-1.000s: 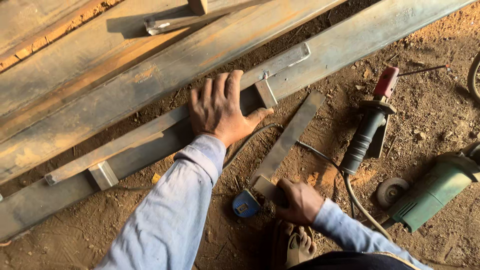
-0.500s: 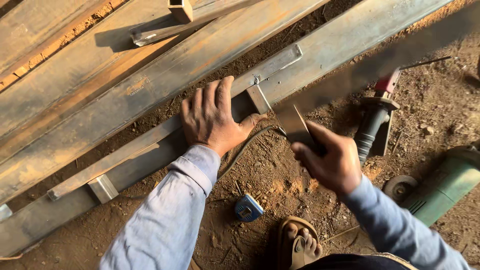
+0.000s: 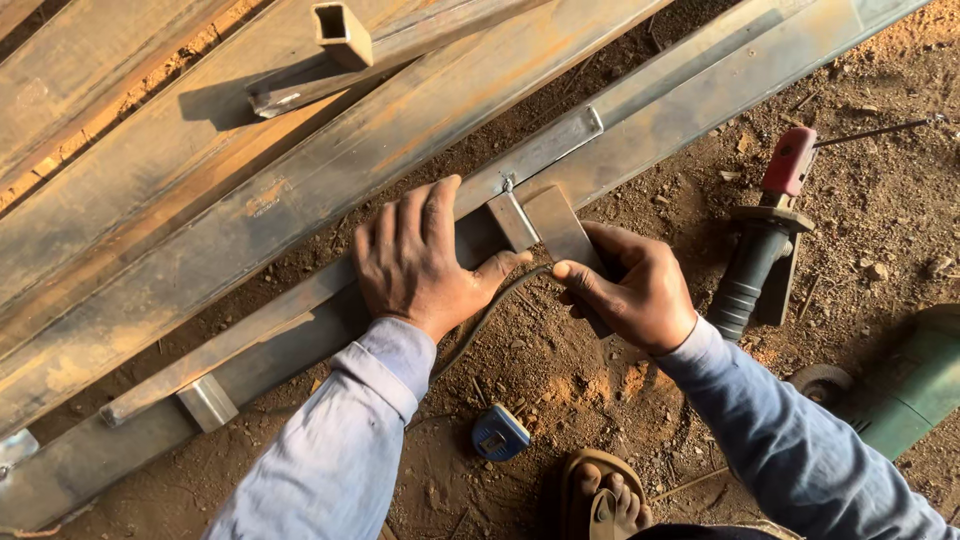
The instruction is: The person aligns small metal brackets onto a long metal frame and welds them in place using a handheld welding tool. They repeatedly position, weld, and reposition the brackets along the frame, occasionally using a tape measure to check spacing.
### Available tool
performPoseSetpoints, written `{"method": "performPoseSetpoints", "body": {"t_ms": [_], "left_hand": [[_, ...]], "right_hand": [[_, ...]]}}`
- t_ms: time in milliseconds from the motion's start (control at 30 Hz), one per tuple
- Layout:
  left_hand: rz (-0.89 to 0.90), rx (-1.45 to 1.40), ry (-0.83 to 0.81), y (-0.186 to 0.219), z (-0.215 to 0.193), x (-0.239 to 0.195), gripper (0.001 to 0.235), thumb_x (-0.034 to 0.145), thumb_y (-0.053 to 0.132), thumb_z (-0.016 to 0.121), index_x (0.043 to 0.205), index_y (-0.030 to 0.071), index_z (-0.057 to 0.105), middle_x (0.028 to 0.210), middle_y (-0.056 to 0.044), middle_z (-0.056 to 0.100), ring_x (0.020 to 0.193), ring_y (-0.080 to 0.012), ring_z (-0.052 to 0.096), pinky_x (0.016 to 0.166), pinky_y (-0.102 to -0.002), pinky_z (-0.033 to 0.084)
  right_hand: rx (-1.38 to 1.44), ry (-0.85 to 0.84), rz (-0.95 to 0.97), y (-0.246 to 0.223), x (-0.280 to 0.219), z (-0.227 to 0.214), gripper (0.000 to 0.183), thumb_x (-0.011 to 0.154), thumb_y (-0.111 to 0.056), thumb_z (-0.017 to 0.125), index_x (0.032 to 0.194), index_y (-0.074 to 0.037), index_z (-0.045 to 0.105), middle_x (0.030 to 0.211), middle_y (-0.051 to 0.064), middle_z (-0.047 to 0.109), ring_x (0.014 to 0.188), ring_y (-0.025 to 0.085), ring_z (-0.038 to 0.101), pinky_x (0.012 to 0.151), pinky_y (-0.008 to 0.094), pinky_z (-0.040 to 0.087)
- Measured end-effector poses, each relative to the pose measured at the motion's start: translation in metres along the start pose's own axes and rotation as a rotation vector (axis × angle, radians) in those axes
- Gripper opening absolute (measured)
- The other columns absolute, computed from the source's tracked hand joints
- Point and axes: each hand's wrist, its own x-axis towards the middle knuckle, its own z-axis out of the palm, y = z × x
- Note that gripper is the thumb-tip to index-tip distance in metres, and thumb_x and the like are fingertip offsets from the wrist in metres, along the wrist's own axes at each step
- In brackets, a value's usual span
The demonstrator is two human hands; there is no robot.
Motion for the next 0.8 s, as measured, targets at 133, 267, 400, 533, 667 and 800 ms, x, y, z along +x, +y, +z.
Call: {"method": "performPoseSetpoints", "body": {"t_ms": [133, 267, 400, 533, 667, 800], "left_hand": [[0.002, 0.019, -0.009, 0.0, 0.003, 0.001, 0.104, 0.074, 0.09, 0.067, 0.146, 0.017, 0.049, 0.131, -0.007, 0.062, 0.115, -0.031, 0.06, 0.094, -0.057, 0.042], [0.001, 0.024, -0.012, 0.001, 0.004, -0.002, 0.104, 0.073, 0.089, 0.069, 0.146, 0.016, 0.05, 0.131, -0.008, 0.062, 0.113, -0.0323, 0.059, 0.093, -0.058, 0.043], [0.028, 0.017, 0.003, 0.0, 0.003, -0.002, 0.099, 0.081, 0.083, 0.069, 0.147, 0.013, 0.049, 0.134, -0.009, 0.061, 0.115, -0.0323, 0.06, 0.093, -0.058, 0.043], [0.047, 0.043, 0.009, 0.001, 0.001, -0.001, 0.098, 0.083, 0.082, 0.067, 0.149, 0.013, 0.048, 0.136, -0.01, 0.06, 0.116, -0.0326, 0.06, 0.095, -0.059, 0.043], [0.068, 0.045, 0.014, 0.002, 0.001, -0.001, 0.097, 0.087, 0.082, 0.065, 0.151, 0.012, 0.047, 0.137, -0.011, 0.06, 0.118, -0.034, 0.061, 0.096, -0.057, 0.043], [0.04, 0.012, 0.036, 0.0, 0.002, -0.011, 0.097, 0.086, 0.084, 0.061, 0.15, 0.012, 0.047, 0.135, -0.011, 0.061, 0.113, -0.0335, 0.063, 0.096, -0.058, 0.043]], "right_hand": [[-0.034, 0.007, -0.056, 0.0, 0.002, 0.002, 0.053, 0.088, -0.023, 0.076, 0.135, -0.001, 0.065, 0.075, 0.005, 0.074, 0.057, 0.009, 0.068, 0.042, 0.023, 0.053], [-0.017, 0.012, -0.04, -0.002, 0.001, 0.003, 0.052, 0.088, -0.023, 0.076, 0.134, -0.001, 0.065, 0.074, 0.004, 0.074, 0.056, 0.007, 0.067, 0.041, 0.022, 0.052], [-0.033, 0.016, -0.02, -0.002, 0.002, 0.002, 0.052, 0.087, -0.022, 0.076, 0.134, -0.002, 0.065, 0.072, 0.004, 0.072, 0.055, 0.007, 0.066, 0.038, 0.023, 0.051], [-0.021, -0.004, -0.032, 0.001, 0.002, 0.001, 0.052, 0.087, -0.021, 0.076, 0.134, -0.002, 0.065, 0.072, 0.005, 0.073, 0.055, 0.008, 0.067, 0.039, 0.023, 0.051], [-0.039, 0.166, -0.182, 0.004, -0.004, 0.002, 0.05, 0.091, -0.02, 0.076, 0.135, 0.0, 0.063, 0.08, 0.005, 0.075, 0.059, 0.009, 0.068, 0.044, 0.023, 0.053], [-0.028, 0.216, -0.215, 0.013, -0.013, 0.003, 0.038, 0.098, -0.021, 0.072, 0.128, 0.002, 0.066, 0.08, 0.006, 0.073, 0.062, 0.009, 0.07, 0.049, 0.023, 0.056]]}}
